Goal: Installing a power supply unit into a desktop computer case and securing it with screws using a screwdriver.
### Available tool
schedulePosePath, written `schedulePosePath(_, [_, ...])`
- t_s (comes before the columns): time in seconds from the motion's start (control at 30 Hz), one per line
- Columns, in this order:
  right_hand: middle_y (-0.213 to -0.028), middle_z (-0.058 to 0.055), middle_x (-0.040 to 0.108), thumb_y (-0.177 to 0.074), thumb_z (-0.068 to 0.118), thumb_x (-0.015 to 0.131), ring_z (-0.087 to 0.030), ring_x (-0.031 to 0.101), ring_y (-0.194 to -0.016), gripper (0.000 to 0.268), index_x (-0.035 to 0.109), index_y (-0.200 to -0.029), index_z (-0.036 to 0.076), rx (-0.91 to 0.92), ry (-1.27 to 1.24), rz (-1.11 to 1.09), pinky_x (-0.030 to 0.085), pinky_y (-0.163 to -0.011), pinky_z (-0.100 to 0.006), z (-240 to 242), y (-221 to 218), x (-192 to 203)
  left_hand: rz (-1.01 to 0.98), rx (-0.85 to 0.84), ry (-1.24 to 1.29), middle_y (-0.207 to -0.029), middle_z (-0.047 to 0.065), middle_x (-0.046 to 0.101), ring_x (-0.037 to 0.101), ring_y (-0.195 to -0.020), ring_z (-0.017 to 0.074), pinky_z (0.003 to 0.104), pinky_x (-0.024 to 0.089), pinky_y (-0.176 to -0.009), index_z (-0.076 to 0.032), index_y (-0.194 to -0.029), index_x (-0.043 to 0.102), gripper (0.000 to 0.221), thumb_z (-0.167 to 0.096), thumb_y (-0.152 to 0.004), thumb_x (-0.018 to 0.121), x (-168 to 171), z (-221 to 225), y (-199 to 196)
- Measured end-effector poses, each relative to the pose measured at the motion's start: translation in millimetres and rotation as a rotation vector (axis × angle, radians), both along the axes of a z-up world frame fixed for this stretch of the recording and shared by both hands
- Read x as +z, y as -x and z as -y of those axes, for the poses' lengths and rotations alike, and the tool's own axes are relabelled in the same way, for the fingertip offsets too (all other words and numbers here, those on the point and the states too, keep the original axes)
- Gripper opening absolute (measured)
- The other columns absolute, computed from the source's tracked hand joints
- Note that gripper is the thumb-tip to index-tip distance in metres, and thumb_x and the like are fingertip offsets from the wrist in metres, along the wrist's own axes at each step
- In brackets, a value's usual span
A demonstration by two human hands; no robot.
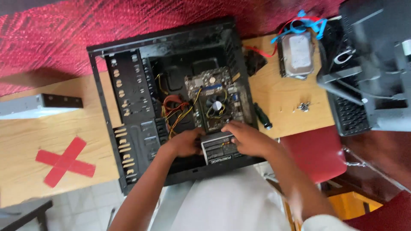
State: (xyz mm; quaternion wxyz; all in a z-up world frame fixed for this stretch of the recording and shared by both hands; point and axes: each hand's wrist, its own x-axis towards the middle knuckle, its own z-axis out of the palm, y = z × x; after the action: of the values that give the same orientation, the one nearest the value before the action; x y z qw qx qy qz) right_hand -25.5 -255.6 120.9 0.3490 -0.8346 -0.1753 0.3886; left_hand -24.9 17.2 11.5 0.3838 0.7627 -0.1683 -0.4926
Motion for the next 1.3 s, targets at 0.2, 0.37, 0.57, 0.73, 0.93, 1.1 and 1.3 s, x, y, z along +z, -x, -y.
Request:
schedulePosePath(0.2, [-0.123, -0.022, 0.071, -0.096, 0.019, 0.065, -0.03, 0.073, -0.105, 0.038, 0.064, -0.129, -0.001, -0.88, -0.537, -0.027, 0.061, -0.093, -0.045, 68, 46, -17, -0.031, 0.351, -0.125, -0.11, 0.021, 0.077, 0.073, -0.108, 0.0395, 0.055, 0.056, -0.09, -0.013, -0.142, 0.05, 0.054, -0.05, -0.102, 0.051, 83, -6, 25])
schedulePosePath(0.37, [-0.112, -0.024, 0.068, -0.094, -0.006, 0.054, -0.035, 0.071, -0.105, 0.03, 0.064, -0.122, -0.005, -1.083, -0.452, -0.06, 0.059, -0.093, -0.051, 103, 59, -72, -0.259, 0.369, -0.002, -0.147, 0.036, 0.049, 0.046, -0.14, 0.0522, 0.068, 0.04, -0.115, 0.0, -0.157, 0.024, 0.1, -0.074, -0.095, 0.049, 113, 11, 23])
schedulePosePath(0.57, [-0.08, -0.012, 0.064, -0.1, 0.02, 0.057, -0.026, 0.066, -0.079, 0.022, 0.073, -0.096, 0.005, -1.045, -0.392, -0.284, 0.054, -0.076, -0.042, 48, 64, -40, -0.304, 0.315, -0.01, -0.16, 0.035, 0.026, 0.028, -0.148, 0.0576, 0.074, 0.027, -0.121, -0.004, -0.161, 0.021, 0.119, -0.077, -0.081, 0.069, 92, 30, 23])
schedulePosePath(0.73, [-0.102, -0.018, 0.076, -0.107, 0.039, 0.049, -0.027, 0.07, -0.1, 0.045, 0.078, -0.115, 0.005, -1.128, -0.401, -0.411, 0.056, -0.094, -0.046, 60, 85, -65, -0.232, 0.289, 0.009, -0.157, 0.037, 0.032, 0.028, -0.146, 0.0598, 0.077, 0.029, -0.118, 0.002, -0.157, 0.028, 0.109, -0.069, -0.087, 0.069, 94, 33, 24])
schedulePosePath(0.93, [-0.119, -0.026, 0.075, -0.109, 0.05, 0.037, -0.04, 0.071, -0.116, 0.063, 0.076, -0.121, 0.001, -1.017, -0.387, -0.341, 0.048, -0.108, -0.053, 78, 80, -67, -0.242, 0.286, 0.035, -0.153, 0.035, 0.039, 0.037, -0.143, 0.0574, 0.075, 0.036, -0.114, 0.001, -0.156, 0.031, 0.099, -0.059, -0.089, 0.073, 86, 40, 21])
schedulePosePath(1.1, [-0.121, -0.023, 0.074, -0.107, 0.056, 0.036, -0.041, 0.062, -0.127, 0.07, 0.078, -0.117, 0.002, -0.978, -0.352, -0.338, 0.035, -0.119, -0.054, 84, 77, -59, -0.2, 0.239, 0.034, -0.144, 0.036, 0.05, 0.053, -0.131, 0.0548, 0.072, 0.046, -0.106, 0.003, -0.154, 0.033, 0.099, -0.062, -0.09, 0.07, 85, 52, 19])
schedulePosePath(1.3, [-0.142, -0.024, 0.062, -0.106, 0.059, 0.037, -0.041, 0.051, -0.138, 0.071, 0.068, -0.135, 0.001, -1.031, -0.329, -0.402, 0.029, -0.123, -0.055, 65, 73, -29, -0.258, 0.355, 0.062, -0.15, 0.041, 0.038, 0.041, -0.138, 0.0609, 0.076, 0.041, -0.109, 0.004, -0.158, 0.019, 0.111, -0.064, -0.088, 0.072, 70, 48, 25])
